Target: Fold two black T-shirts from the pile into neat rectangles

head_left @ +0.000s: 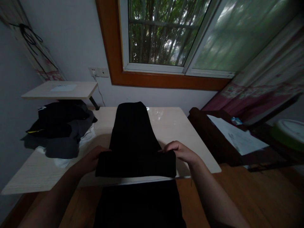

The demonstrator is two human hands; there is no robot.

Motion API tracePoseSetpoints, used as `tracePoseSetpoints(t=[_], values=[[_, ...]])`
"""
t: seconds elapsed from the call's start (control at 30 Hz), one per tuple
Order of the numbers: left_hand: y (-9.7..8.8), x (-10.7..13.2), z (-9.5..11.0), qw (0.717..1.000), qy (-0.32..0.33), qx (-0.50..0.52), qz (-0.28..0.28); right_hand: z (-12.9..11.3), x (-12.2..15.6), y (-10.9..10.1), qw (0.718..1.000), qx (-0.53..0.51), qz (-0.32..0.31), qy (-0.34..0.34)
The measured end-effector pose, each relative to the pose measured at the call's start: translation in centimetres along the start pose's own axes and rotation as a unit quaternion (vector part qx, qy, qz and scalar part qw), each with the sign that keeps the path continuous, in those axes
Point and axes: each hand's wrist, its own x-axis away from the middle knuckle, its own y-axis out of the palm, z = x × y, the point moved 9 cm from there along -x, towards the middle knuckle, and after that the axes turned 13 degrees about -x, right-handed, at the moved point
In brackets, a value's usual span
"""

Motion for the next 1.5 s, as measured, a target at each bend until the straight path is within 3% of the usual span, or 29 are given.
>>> tracePoseSetpoints(t=[0.1,0.2,0.33,0.43,0.53,0.83,0.97,1.07,1.17,1.4,1.5], values=[[-1.1,-0.1,-0.9,0.988,-0.107,0.086,0.077,0.0,-1.0,-1.6,0.989,-0.09,0.121,-0.011],[-0.5,-2.3,-1.8,0.967,-0.181,0.148,0.099,-0.2,-2.9,-3.5,0.959,-0.123,0.244,-0.074],[1.3,-5.4,-4.3,0.938,-0.242,0.216,0.127,1.7,-5.2,-4.8,0.939,-0.122,0.311,-0.082],[2.9,-5.9,-6.6,0.919,-0.284,0.246,0.118,4.6,-5.8,-5.3,0.938,-0.142,0.315,-0.028],[3.5,-6.0,-7.3,0.928,-0.267,0.238,0.105,6.3,-5.5,-5.8,0.943,-0.121,0.309,-0.005],[3.8,-6.1,-8.5,0.955,-0.239,0.143,0.102,6.6,-5.3,-4.1,0.984,-0.007,0.166,0.063],[3.1,-5.8,-9.0,0.962,-0.24,0.018,0.127,6.7,-5.0,-4.9,0.972,0.106,0.204,0.049],[2.2,-5.4,-8.4,0.957,-0.225,-0.069,0.171,5.8,-5.0,-5.9,0.941,0.214,0.263,-0.02],[1.7,-5.2,-7.8,0.953,-0.219,-0.086,0.19,5.5,-5.1,-6.4,0.914,0.261,0.306,-0.055],[2.3,-5.5,-7.1,0.959,-0.253,-0.077,0.099,6.5,-5.7,-6.3,0.921,0.256,0.293,0.023],[2.3,-5.2,-7.1,0.964,-0.25,-0.054,0.074,6.1,-5.4,-5.7,0.945,0.202,0.255,0.043]])
